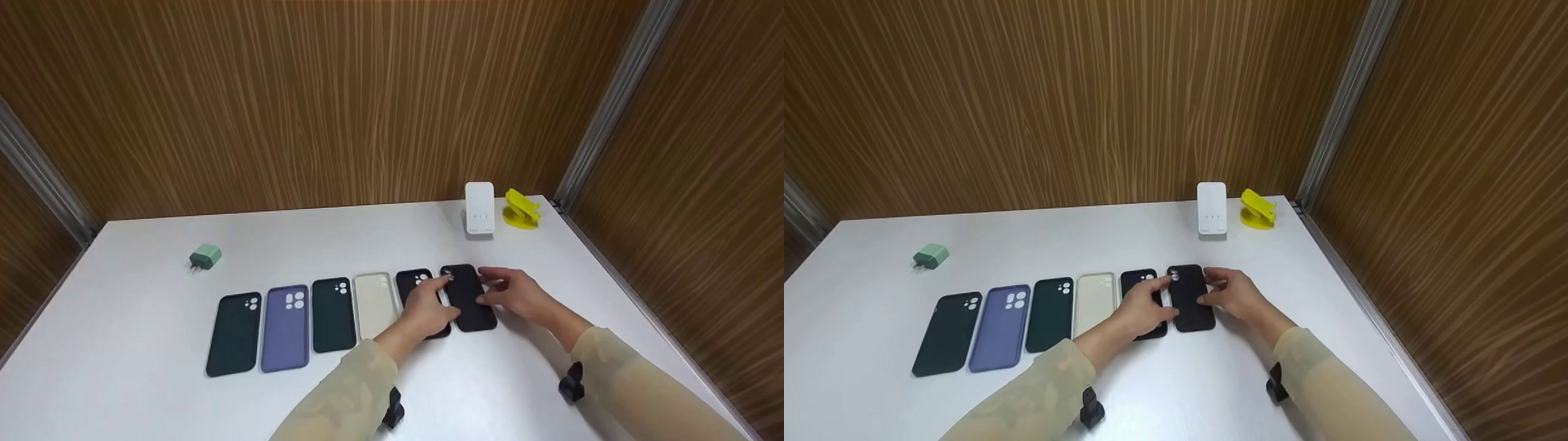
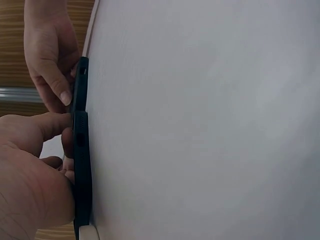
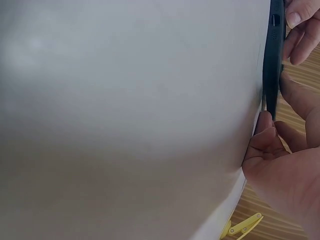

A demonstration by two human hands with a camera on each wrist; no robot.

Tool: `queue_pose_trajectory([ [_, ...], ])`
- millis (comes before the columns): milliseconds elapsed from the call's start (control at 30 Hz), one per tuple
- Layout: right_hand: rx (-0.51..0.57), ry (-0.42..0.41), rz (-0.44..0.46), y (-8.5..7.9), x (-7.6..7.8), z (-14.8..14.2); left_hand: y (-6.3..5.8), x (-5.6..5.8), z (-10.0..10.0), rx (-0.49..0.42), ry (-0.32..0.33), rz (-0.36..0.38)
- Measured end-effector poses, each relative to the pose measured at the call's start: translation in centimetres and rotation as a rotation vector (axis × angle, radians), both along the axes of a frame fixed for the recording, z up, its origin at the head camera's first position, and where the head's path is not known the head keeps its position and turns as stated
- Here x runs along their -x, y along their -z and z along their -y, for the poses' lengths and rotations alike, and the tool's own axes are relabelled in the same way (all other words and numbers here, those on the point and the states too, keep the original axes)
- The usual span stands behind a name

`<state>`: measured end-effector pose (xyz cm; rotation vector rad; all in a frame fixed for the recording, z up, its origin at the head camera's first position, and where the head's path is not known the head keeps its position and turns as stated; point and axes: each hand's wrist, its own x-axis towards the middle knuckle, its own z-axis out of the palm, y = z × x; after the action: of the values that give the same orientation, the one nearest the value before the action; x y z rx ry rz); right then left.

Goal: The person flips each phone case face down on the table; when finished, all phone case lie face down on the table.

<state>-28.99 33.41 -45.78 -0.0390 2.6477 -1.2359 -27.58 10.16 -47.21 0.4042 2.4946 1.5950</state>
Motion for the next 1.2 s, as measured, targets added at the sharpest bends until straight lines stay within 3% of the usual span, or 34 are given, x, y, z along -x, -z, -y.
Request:
queue_pose_trajectory([
  [167,-0.002,0.001,0.004,0.1,0.1,0.0,-0.2,0.1,0.1,-0.014,-0.008,0.041],
  [367,0.035,0.015,0.008,0.1,-0.1,0.0,-1.5,-0.1,0.9,-0.023,-0.017,0.056],
  [667,0.157,0.077,-0.041,-1.5,-0.7,1.0,-3.8,0.0,5.3,-0.038,-0.012,-0.022],
  [900,0.208,0.029,-0.092,-2.2,-1.2,3.7,-3.2,-0.3,8.5,0.056,0.029,-0.114],
  [1067,0.260,-0.026,-0.134,-1.8,-1.3,5.4,-2.4,-0.6,9.5,0.124,0.055,-0.176],
  [1200,0.242,-0.043,-0.143,-1.5,-1.3,6.4,-1.9,-0.8,10.1,0.124,0.073,-0.191],
])
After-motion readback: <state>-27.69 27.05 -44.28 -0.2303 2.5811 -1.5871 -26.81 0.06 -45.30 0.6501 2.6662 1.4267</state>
